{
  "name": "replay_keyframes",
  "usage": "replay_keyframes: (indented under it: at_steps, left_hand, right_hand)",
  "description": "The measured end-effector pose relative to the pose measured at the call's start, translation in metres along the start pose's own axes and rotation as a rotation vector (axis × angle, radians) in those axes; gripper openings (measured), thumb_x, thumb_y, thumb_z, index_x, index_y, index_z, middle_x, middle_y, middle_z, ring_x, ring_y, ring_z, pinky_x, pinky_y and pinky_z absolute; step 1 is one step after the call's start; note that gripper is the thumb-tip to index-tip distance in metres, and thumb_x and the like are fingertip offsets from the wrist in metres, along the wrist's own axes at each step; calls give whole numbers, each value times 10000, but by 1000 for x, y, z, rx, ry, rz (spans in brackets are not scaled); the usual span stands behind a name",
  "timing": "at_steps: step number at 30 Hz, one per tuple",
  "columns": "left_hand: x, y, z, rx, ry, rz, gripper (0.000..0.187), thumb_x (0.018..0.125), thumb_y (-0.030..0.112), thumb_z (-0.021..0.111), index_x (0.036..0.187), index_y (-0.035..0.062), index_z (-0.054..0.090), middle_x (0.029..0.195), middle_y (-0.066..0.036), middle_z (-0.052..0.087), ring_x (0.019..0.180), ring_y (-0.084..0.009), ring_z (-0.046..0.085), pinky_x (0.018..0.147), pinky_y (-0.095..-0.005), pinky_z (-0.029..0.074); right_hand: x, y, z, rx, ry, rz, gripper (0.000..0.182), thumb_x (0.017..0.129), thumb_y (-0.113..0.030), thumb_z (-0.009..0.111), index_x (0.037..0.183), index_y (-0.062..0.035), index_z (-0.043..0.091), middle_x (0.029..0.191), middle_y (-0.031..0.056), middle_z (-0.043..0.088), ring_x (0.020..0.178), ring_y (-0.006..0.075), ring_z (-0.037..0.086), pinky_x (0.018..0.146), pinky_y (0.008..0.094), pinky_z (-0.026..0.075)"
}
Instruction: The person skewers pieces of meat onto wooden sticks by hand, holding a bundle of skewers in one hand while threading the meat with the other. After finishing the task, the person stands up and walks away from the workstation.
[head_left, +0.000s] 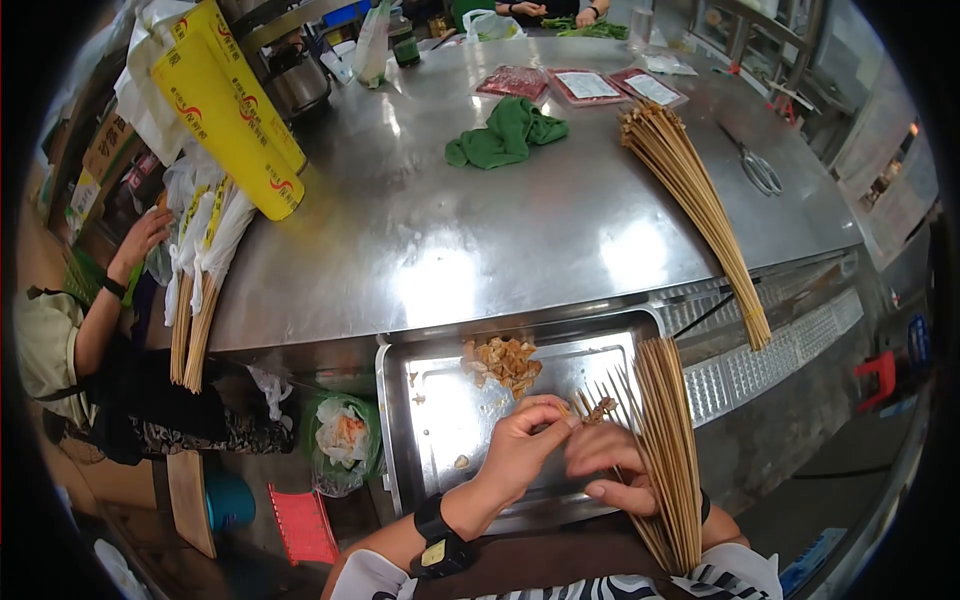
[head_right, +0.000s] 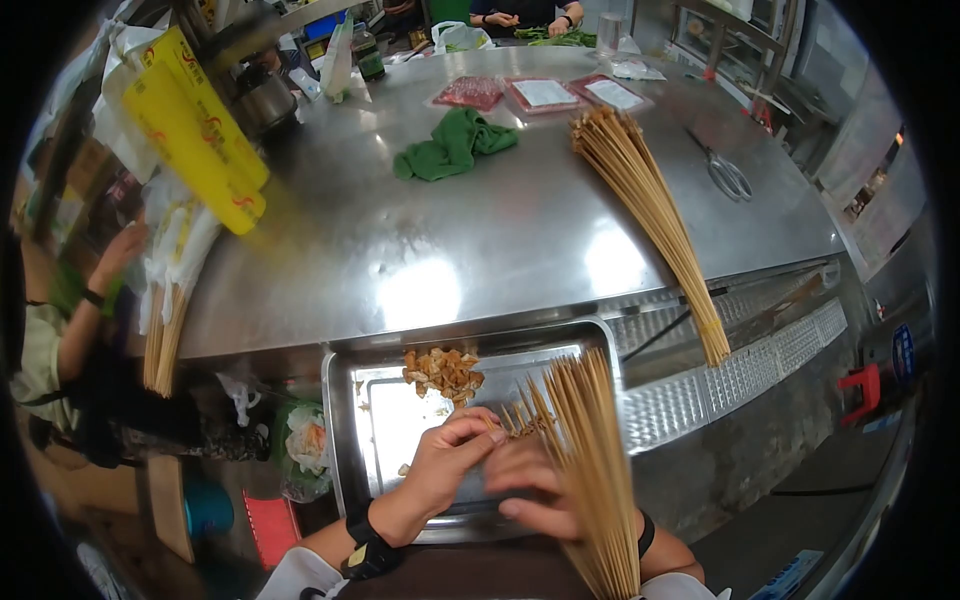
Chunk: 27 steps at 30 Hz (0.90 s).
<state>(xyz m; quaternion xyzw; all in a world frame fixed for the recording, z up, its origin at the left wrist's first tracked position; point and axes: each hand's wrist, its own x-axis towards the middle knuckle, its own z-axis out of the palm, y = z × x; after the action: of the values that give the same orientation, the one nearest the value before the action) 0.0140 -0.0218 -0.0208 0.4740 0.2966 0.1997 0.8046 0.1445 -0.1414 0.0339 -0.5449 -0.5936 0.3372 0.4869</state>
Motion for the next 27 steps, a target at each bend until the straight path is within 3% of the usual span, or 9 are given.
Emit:
replay_keyframes:
  at_steps: [2,3,5,6,8,9,11,20,27]
  left_hand:
    - [6,-7,-2,255,-33,108,110,817,49,602,918,8,618,1094,-47,487,907,-98,500,754,-227,418]
    - [6,-5,0,254,-33,110,110,817,49,602,918,8,618,1094,-47,487,907,-98,500,754,-227,418]
    - [5,5,6,506,171,226,287,831,61,591,1108,20,531,1131,-57,478,949,-116,511,799,-231,430]
    - [6,11,7,505,172,226,287,831,61,591,1108,20,531,1131,-57,478,949,-116,511,799,-231,430]
    - [8,24,6,415,-37,404,402,847,60,576,1221,31,430,1139,-83,497,957,-123,532,790,-227,445]
    - [6,34,9,415,-33,403,402,847,60,576,1221,31,430,1139,-83,497,957,-123,532,790,-227,445]
    - [1,50,18,-194,-204,43,365,864,55,555,1210,20,445,1083,-98,548,953,-136,557,781,-231,457]
    - [8,38,16,-229,-123,56,255,851,27,560,1089,19,469,892,-114,629,793,-168,617,703,-286,512]
    - [4,34,6,-241,-98,54,288,838,19,577,1100,15,458,874,-119,635,808,-169,618,727,-289,512]
  right_hand:
    - [-9,3,1,176,-166,135,199,842,-145,568,1008,-42,608,837,79,580,774,181,569,688,297,453]
    - [-7,1,1,175,-166,134,199,842,-145,568,1008,-42,608,837,79,580,774,181,569,688,297,453]
    - [-3,-2,0,86,-268,303,200,878,-124,510,1015,7,574,715,68,550,661,129,552,611,266,440]
    - [-4,5,4,122,-254,341,230,904,-155,482,1045,9,562,706,57,541,630,109,544,583,240,431]
    - [-3,9,9,219,-246,407,239,913,-163,467,1056,7,555,704,52,539,634,108,543,587,241,432]
    - [-3,11,11,314,-238,472,248,922,-172,453,1067,5,548,702,48,537,638,108,541,591,243,433]
    - [-2,11,13,321,-248,511,257,928,-179,443,1081,6,535,696,42,534,645,104,536,595,245,435]
    - [0,5,7,198,-228,487,226,917,-181,457,1045,-26,559,747,33,541,610,85,525,558,235,435]
    - [-1,3,3,450,-43,556,313,950,-185,290,1160,-2,431,795,76,575,757,108,538,674,236,422]
